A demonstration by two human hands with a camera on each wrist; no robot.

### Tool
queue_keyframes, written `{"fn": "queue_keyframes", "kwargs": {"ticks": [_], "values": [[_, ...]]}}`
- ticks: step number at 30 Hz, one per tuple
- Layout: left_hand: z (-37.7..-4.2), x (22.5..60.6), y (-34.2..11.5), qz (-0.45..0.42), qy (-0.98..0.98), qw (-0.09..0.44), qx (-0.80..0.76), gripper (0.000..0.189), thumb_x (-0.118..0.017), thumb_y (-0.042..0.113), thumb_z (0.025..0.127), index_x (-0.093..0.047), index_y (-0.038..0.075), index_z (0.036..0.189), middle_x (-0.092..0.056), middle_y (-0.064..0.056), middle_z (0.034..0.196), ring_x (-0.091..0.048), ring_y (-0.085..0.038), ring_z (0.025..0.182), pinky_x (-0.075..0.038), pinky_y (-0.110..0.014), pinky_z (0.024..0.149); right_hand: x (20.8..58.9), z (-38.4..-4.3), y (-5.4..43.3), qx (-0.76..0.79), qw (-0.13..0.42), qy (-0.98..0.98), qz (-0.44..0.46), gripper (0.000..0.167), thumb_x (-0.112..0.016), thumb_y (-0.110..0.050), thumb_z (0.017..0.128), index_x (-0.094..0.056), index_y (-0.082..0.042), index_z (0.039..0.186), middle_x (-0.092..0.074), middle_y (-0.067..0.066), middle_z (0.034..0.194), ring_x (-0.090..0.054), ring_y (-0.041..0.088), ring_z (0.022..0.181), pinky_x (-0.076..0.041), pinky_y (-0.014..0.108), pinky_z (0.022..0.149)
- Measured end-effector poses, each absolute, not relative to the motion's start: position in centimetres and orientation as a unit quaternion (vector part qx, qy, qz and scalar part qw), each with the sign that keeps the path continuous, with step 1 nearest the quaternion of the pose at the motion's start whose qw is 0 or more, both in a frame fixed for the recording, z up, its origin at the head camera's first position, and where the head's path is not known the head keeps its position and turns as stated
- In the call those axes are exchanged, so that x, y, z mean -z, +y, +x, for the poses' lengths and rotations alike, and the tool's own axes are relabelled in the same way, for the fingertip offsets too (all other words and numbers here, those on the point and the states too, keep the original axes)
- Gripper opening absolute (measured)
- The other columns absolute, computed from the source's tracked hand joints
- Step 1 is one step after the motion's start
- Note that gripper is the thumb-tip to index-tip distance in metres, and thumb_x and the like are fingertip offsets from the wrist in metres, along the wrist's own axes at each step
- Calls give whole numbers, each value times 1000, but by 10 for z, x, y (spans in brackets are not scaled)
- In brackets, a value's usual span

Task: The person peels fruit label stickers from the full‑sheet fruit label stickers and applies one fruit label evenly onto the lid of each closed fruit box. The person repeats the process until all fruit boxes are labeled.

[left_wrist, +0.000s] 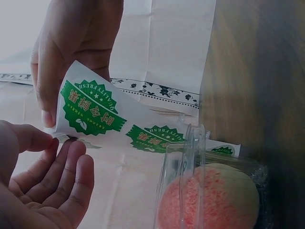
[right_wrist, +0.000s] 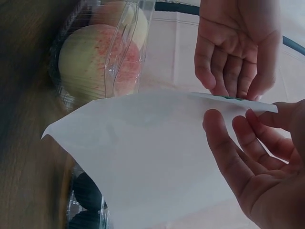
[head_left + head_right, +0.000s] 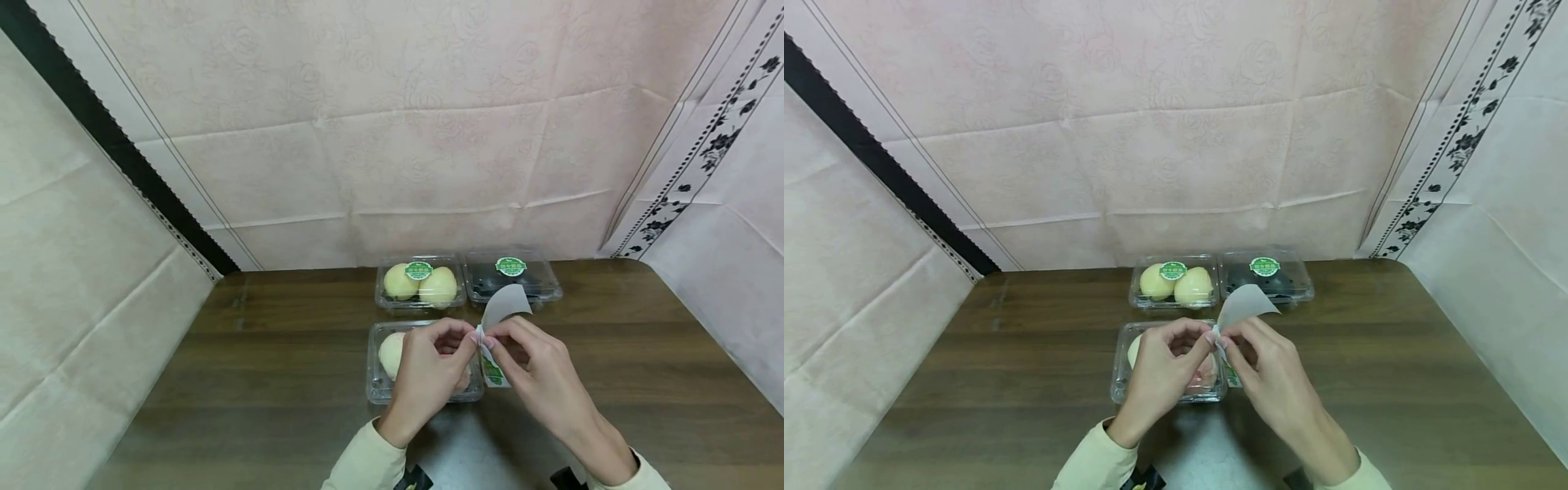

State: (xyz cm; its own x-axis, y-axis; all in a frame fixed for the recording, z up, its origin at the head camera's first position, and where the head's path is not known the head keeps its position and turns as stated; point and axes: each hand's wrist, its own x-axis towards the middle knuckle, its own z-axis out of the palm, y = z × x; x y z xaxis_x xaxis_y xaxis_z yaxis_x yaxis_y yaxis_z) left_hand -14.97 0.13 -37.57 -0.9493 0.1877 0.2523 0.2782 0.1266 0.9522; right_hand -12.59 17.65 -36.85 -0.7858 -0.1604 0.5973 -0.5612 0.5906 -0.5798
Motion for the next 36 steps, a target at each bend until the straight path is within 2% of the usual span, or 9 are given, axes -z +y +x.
{"fn": "queue_keyframes", "kwargs": {"ticks": [4,10,21,29,36], "values": [[-150,377,1,-148,-757,41,635,5,-74,15,99,-79,13,99,-73,5,85,-67,-7,71,-59,-23,67,366,-125,177,-415,233,-860,182,18,-76,6,93,-74,-11,97,-69,-9,94,-67,4,84,-61,19,73],[-151,379,0,-142,-759,51,633,7,-74,14,100,-79,10,99,-73,1,85,-67,-8,74,-59,-23,69,364,-124,178,-429,208,-867,140,11,-74,0,97,-75,-11,99,-73,-2,97,-68,4,87,-63,25,72],[-154,382,-1,-133,-744,47,653,8,-74,14,100,-79,8,100,-75,-2,85,-68,-9,73,-58,-20,69,361,-123,181,-445,183,-870,101,6,-71,-7,101,-75,-12,103,-76,-2,95,-71,3,89,-60,19,77],[-155,382,-1,-132,-736,38,662,9,-75,15,99,-79,8,99,-76,-5,85,-69,-9,74,-58,-20,70,360,-122,182,-440,186,-873,96,6,-71,-6,101,-74,-10,102,-78,1,96,-71,4,90,-61,21,78],[-155,380,-4,-125,-726,2,677,10,-77,18,99,-81,9,101,-78,-5,90,-71,-12,80,-59,-21,75,359,-122,184,-441,183,-874,90,5,-70,-7,102,-74,-11,102,-77,1,95,-71,4,87,-60,19,74]]}}
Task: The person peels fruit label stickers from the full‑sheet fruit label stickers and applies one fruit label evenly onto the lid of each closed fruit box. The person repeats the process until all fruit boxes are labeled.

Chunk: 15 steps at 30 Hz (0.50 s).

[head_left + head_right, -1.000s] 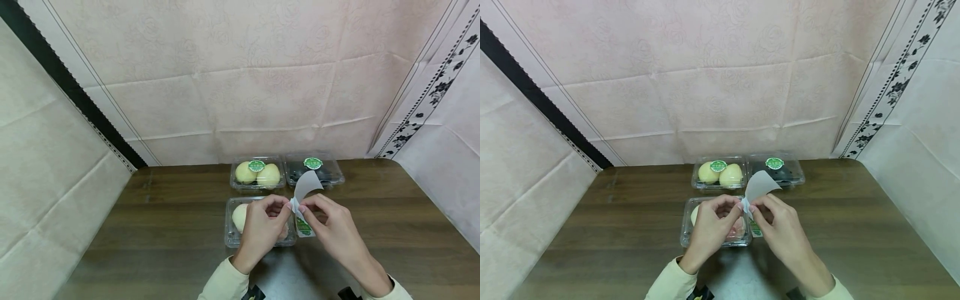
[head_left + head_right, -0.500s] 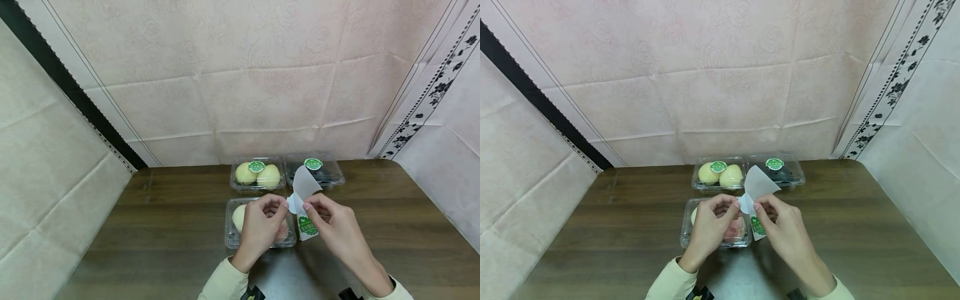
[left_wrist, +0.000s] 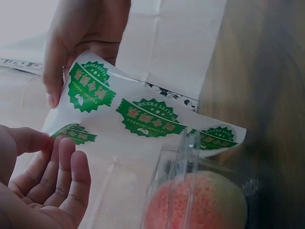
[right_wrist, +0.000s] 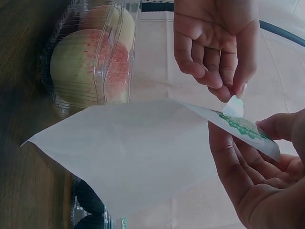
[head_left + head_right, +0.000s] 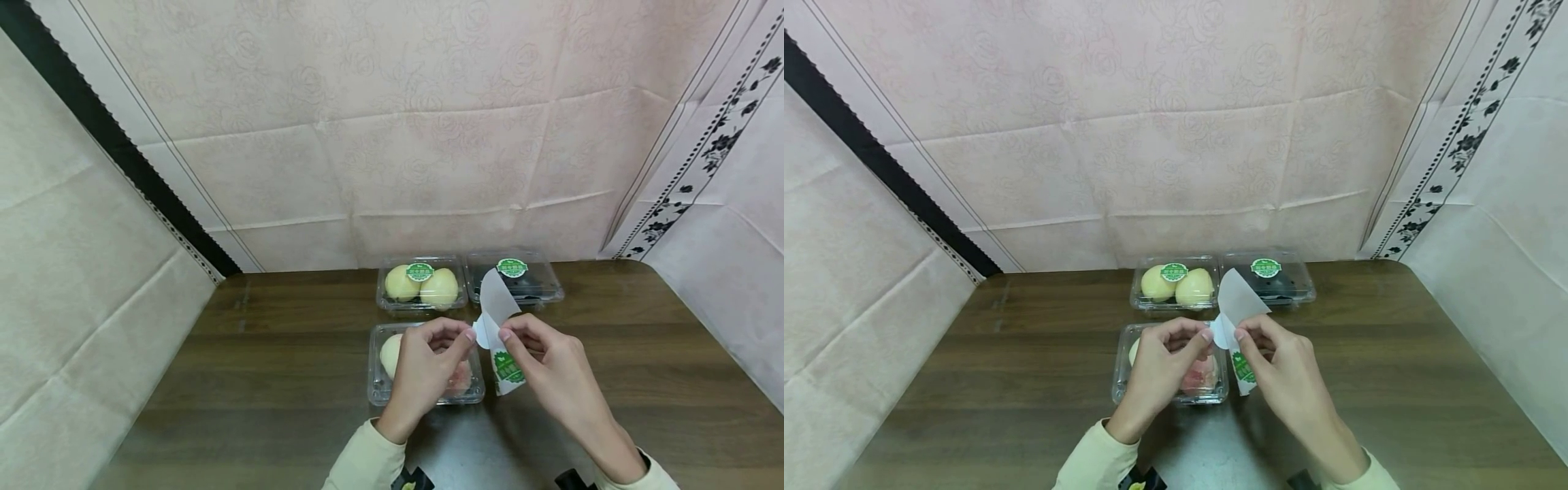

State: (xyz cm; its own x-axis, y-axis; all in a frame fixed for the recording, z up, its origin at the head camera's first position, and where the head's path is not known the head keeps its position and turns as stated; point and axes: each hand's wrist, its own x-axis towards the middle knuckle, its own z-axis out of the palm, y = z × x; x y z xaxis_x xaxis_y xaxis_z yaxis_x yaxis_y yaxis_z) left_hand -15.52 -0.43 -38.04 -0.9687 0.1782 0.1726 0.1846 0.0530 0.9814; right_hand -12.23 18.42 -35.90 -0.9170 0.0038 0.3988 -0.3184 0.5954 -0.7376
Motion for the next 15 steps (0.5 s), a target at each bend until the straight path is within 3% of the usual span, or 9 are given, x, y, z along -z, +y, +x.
{"fn": "queue_keyframes", "kwargs": {"ticks": [15], "values": [[-158,380,-6,-104,-688,-44,717,11,-80,16,95,-82,6,100,-79,-9,91,-75,-23,86,-59,-22,76,357,-123,188,-439,175,-878,82,6,-68,-10,104,-74,-10,104,-77,3,98,-71,5,87,-59,22,71]]}}
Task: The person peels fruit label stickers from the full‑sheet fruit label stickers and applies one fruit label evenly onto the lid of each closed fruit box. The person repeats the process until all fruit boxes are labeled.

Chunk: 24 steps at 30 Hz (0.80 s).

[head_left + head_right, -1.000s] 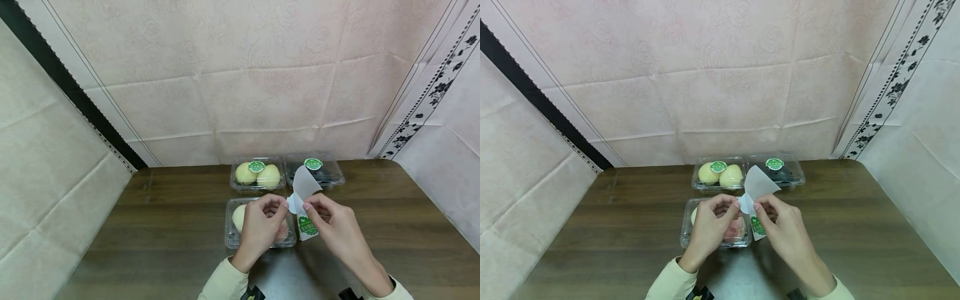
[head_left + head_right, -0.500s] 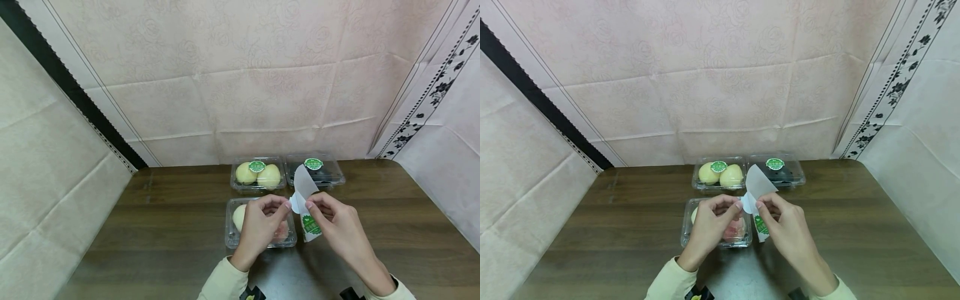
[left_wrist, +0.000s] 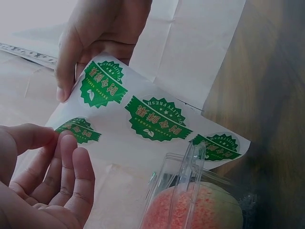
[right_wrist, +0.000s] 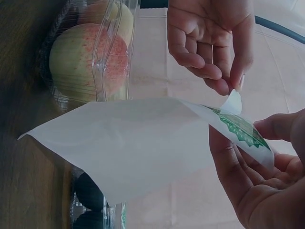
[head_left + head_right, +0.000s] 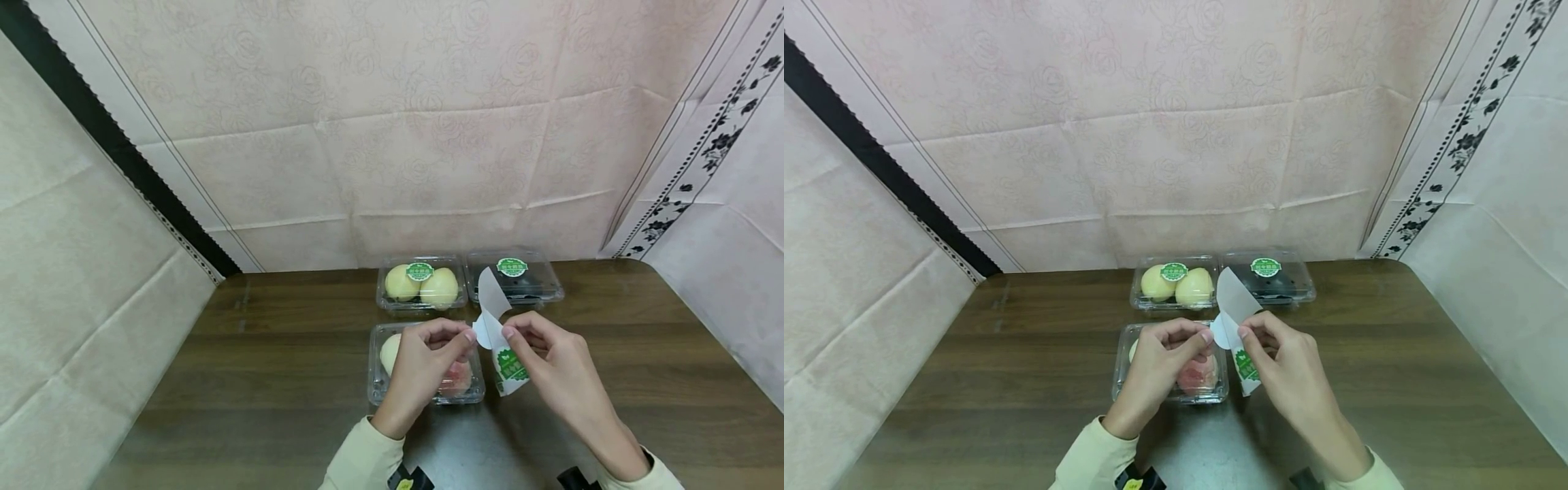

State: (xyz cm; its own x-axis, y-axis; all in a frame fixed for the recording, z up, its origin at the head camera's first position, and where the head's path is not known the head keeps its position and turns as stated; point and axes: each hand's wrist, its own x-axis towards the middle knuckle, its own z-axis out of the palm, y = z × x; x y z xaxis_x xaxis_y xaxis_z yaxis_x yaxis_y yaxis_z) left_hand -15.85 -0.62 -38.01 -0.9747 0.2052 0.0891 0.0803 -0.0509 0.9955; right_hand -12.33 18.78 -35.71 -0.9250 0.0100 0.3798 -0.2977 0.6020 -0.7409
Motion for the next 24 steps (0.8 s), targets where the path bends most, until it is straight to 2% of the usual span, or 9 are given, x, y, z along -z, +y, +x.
{"fn": "queue_keyframes", "kwargs": {"ticks": [4,8,11,17,24], "values": [[-159,380,-6,95,685,50,-721,12,-80,16,95,-81,5,100,-79,-12,91,-75,-28,87,-59,-22,74,356,-124,188,-438,177,-878,81,6,-68,-11,104,-74,-10,104,-78,3,98,-70,5,87,-59,22,71],[-160,381,-6,93,686,51,-720,12,-79,15,96,-81,4,101,-79,-10,90,-76,-33,89,-60,-23,74,356,-124,188,-437,176,-879,77,6,-68,-12,104,-74,-10,104,-78,3,98,-70,5,86,-59,22,72],[-161,382,-6,94,683,50,-722,13,-79,15,96,-80,3,100,-78,-8,88,-76,-32,87,-60,-23,74,356,-125,189,-435,176,-880,74,6,-69,-12,104,-75,-10,105,-78,3,98,-70,5,85,-59,22,72],[-161,382,-6,93,682,49,-724,12,-79,14,96,-81,3,100,-78,-9,88,-74,-22,83,-59,-22,74,355,-125,191,-433,172,-882,70,7,-69,-12,104,-75,-10,105,-78,5,100,-70,6,86,-58,19,75],[-161,383,-8,93,689,45,-717,12,-78,15,97,-81,5,101,-78,-13,90,-75,-30,86,-60,-23,75,355,-125,193,-436,186,-877,77,5,-69,-10,103,-74,-9,103,-78,5,98,-70,3,86,-56,12,76]]}}
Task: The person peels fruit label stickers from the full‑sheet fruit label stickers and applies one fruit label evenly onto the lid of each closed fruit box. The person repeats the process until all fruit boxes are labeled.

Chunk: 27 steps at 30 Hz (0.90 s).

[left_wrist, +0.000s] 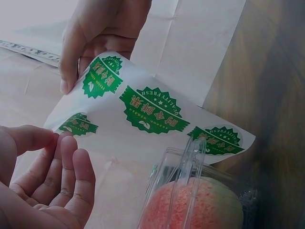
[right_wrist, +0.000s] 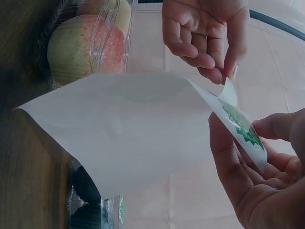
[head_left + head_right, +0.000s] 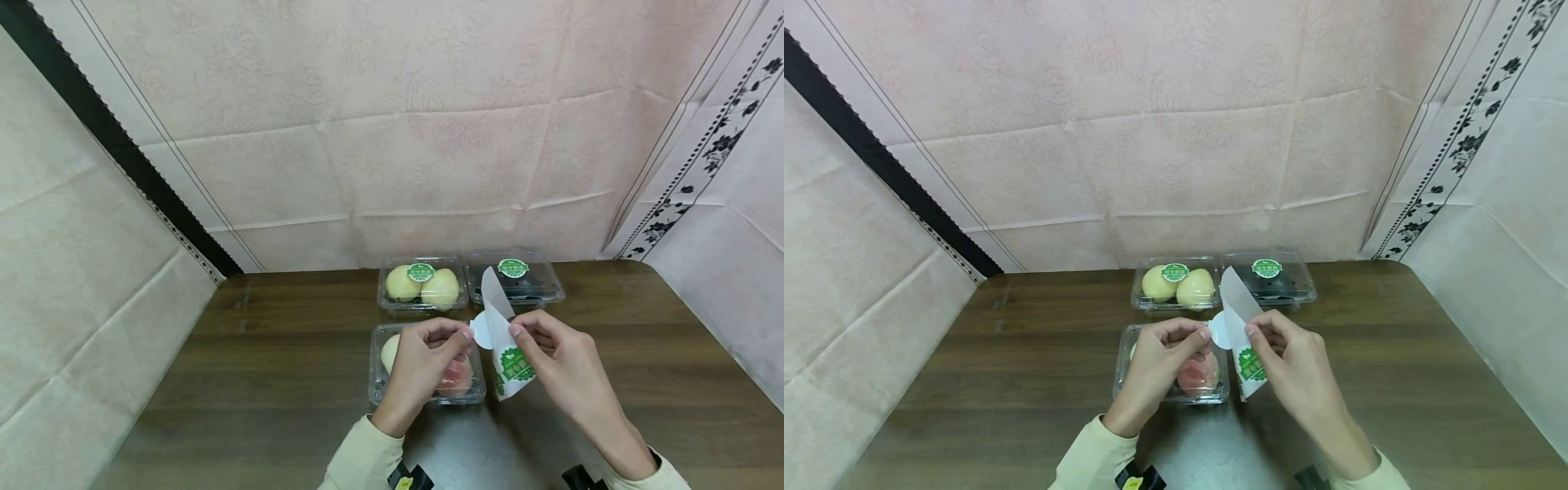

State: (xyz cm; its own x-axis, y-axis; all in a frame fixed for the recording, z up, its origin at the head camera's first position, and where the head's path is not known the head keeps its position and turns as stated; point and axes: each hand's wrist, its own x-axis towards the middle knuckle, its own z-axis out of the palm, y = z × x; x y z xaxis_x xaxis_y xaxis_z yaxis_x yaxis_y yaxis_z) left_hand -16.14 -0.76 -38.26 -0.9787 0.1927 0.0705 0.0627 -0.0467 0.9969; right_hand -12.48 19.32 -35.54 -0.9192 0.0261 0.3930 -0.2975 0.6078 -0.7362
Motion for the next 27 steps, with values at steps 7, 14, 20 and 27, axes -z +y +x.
{"fn": "queue_keyframes", "kwargs": {"ticks": [7,14,20,27], "values": [[-162,383,-9,88,692,47,-715,11,-77,15,97,-81,5,101,-78,-19,94,-76,-28,85,-63,-31,78,356,-124,195,-444,195,-871,82,5,-69,-8,103,-74,-8,103,-78,6,95,-69,0,84,-55,10,73],[-163,384,-11,81,690,51,-717,10,-76,13,98,-81,6,102,-78,-20,97,-76,-35,91,-64,-36,80,355,-124,197,-446,201,-868,82,5,-69,-8,103,-73,-7,102,-77,5,94,-69,-2,84,-54,8,74],[-165,386,-12,81,693,46,-715,10,-75,13,98,-81,6,102,-78,-21,98,-76,-37,91,-63,-31,79,356,-126,201,-441,201,-872,74,5,-69,-9,103,-74,-7,103,-77,6,94,-68,-3,85,-53,9,72],[-166,386,-13,80,693,35,-716,11,-75,12,98,-80,3,102,-78,-20,96,-77,-33,88,-64,-34,78,355,-128,204,-428,199,-879,63,7,-68,-12,104,-75,-9,104,-77,6,96,-67,-4,86,-52,11,69]]}}
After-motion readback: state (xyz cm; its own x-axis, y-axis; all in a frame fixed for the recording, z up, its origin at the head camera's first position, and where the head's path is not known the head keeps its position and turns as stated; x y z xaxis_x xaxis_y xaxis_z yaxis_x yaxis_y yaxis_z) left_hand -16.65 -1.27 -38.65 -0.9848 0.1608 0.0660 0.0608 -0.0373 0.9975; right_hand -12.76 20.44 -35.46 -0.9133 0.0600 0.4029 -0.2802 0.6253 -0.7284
